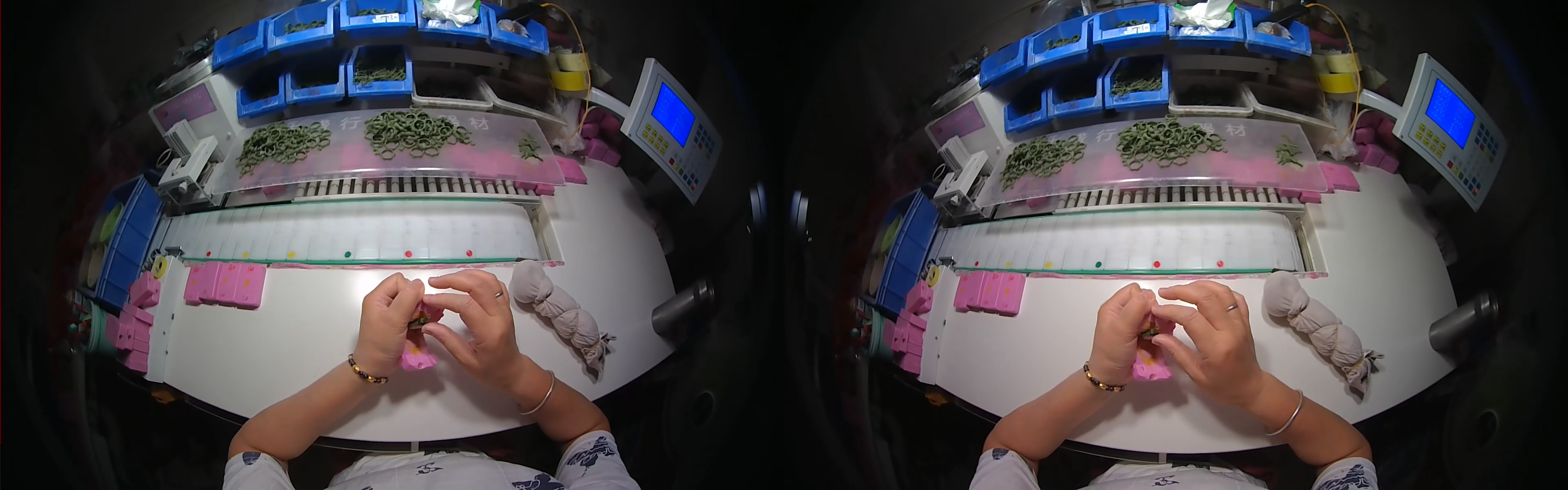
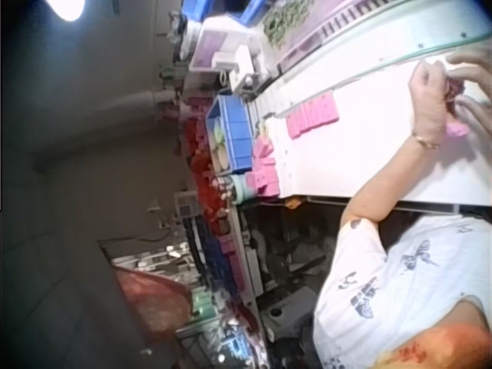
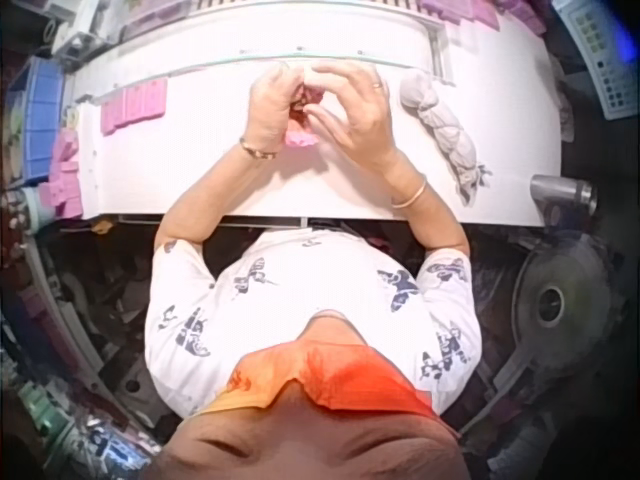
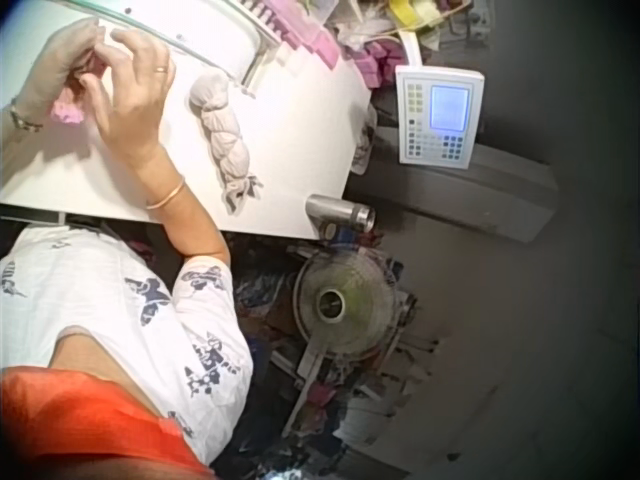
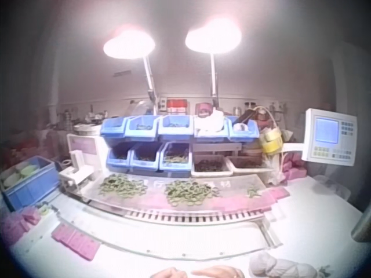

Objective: The person assembles electronic components by inserting small circular rings into pink plastic housings, pressing them into place with a white tool, and then placing the finished units in a row.

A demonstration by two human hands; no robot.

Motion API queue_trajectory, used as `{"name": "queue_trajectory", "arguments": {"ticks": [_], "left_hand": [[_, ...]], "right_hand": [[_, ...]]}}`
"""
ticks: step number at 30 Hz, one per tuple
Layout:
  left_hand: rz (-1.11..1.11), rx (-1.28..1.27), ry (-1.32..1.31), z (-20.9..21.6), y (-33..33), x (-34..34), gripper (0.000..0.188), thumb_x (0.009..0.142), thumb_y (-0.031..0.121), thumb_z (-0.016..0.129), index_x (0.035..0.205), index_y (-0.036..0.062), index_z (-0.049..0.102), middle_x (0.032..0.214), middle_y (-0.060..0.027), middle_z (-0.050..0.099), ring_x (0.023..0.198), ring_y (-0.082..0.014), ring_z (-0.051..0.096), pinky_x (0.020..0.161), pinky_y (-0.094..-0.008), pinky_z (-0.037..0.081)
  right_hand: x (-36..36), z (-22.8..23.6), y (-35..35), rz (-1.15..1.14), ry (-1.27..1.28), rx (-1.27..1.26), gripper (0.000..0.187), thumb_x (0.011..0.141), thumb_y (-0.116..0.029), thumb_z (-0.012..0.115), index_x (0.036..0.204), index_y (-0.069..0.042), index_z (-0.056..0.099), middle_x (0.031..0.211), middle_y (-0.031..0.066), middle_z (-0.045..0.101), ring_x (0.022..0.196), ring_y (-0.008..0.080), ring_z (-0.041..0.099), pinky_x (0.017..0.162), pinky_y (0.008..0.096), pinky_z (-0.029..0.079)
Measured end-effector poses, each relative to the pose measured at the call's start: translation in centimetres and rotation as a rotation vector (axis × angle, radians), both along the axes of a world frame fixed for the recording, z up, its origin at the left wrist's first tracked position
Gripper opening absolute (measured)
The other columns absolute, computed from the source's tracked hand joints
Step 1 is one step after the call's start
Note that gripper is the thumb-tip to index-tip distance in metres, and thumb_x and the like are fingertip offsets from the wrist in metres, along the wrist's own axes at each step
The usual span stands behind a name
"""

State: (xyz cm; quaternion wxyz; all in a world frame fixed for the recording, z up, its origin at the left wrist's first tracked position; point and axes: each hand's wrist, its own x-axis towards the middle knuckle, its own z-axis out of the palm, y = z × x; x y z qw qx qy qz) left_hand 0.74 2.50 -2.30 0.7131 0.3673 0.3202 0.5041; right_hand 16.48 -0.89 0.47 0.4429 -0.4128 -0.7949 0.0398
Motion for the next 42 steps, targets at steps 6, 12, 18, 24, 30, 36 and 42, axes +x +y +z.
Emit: {"name": "queue_trajectory", "arguments": {"ticks": [6,12,18,24,30,36,42], "left_hand": [[0.073,0.054,-0.05,-0.7,-0.2,0.6,0.014,0.098,0.014,0.054,0.094,0.007,0.043,0.077,-0.0006,0.051,0.063,-0.004,0.048,0.052,-0.0212,0.041],[0.121,0.072,-0.034,-0.5,-0.3,0.8,0.012,0.099,0.012,0.051,0.101,0.0064,0.042,0.084,-0.0023,0.051,0.065,-0.0045,0.049,0.052,-0.0212,0.042],[0.282,-0.145,-0.092,1.3,0.9,0.2,0.023,0.101,0.028,0.051,0.102,0.0073,0.042,0.081,-0.0049,0.051,0.057,-0.0126,0.052,0.046,-0.0263,0.043],[-0.335,-0.188,-0.072,1.2,1.1,-1.6,0.043,0.103,0.041,0.044,0.099,0.0023,0.062,0.079,-0.0031,0.055,0.061,-0.0118,0.055,0.055,-0.0245,0.046],[-0.401,0.048,0.086,1.4,0.5,-1.5,0.02,0.094,0.014,0.062,0.104,-0.003,0.068,0.088,-0.0066,0.067,0.078,-0.0101,0.062,0.069,-0.0238,0.051],[-0.383,0.032,0.135,1.2,0.6,-1.7,0.015,0.091,0.009,0.067,0.101,-0.0027,0.068,0.09,-0.0054,0.068,0.078,-0.0087,0.062,0.07,-0.0227,0.051],[-0.354,0.058,0.205,1.4,0.4,-1.6,0.012,0.091,0.006,0.066,0.099,-0.0025,0.068,0.091,-0.0038,0.068,0.079,-0.0068,0.062,0.071,-0.0214,0.051]], "right_hand": [[-0.4,-0.4,-0.1,0.048,0.06,-0.07,0.023,0.073,-0.011,0.076,0.093,-0.01,0.066,0.113,0.0045,0.062,0.104,0.0259,0.056,0.091,0.0397,0.038],[-0.5,-0.2,-0.3,0.039,0.008,-0.024,0.021,0.073,-0.011,0.076,0.09,-0.01,0.064,0.109,0.0031,0.063,0.106,0.0252,0.056,0.093,0.0401,0.036],[-1.1,0.6,-1.3,0.039,-0.085,0.114,0.023,0.07,-0.01,0.077,0.089,-0.013,0.064,0.097,-0.0009,0.066,0.098,0.0209,0.061,0.093,0.0399,0.035],[2.2,1.2,-0.5,-0.182,-0.1,0.359,0.021,0.07,-0.007,0.078,0.085,-0.016,0.067,0.087,-0.0047,0.064,0.083,0.0165,0.057,0.082,0.036,0.036],[1.7,0.7,-0.5,-0.15,-0.163,0.406,0.017,0.07,-0.009,0.078,0.082,-0.016,0.067,0.083,-0.0055,0.063,0.078,0.0152,0.057,0.081,0.0364,0.035],[1.8,1.0,-0.1,-0.034,-0.042,0.136,0.016,0.072,-0.013,0.079,0.081,-0.013,0.066,0.08,-0.003,0.064,0.075,0.0158,0.059,0.079,0.0341,0.037],[2.4,0.7,0.3,0.066,0.117,-0.15,0.014,0.074,-0.01,0.078,0.078,-0.01,0.065,0.078,0.0005,0.064,0.069,0.0172,0.06,0.073,0.0318,0.039]]}}
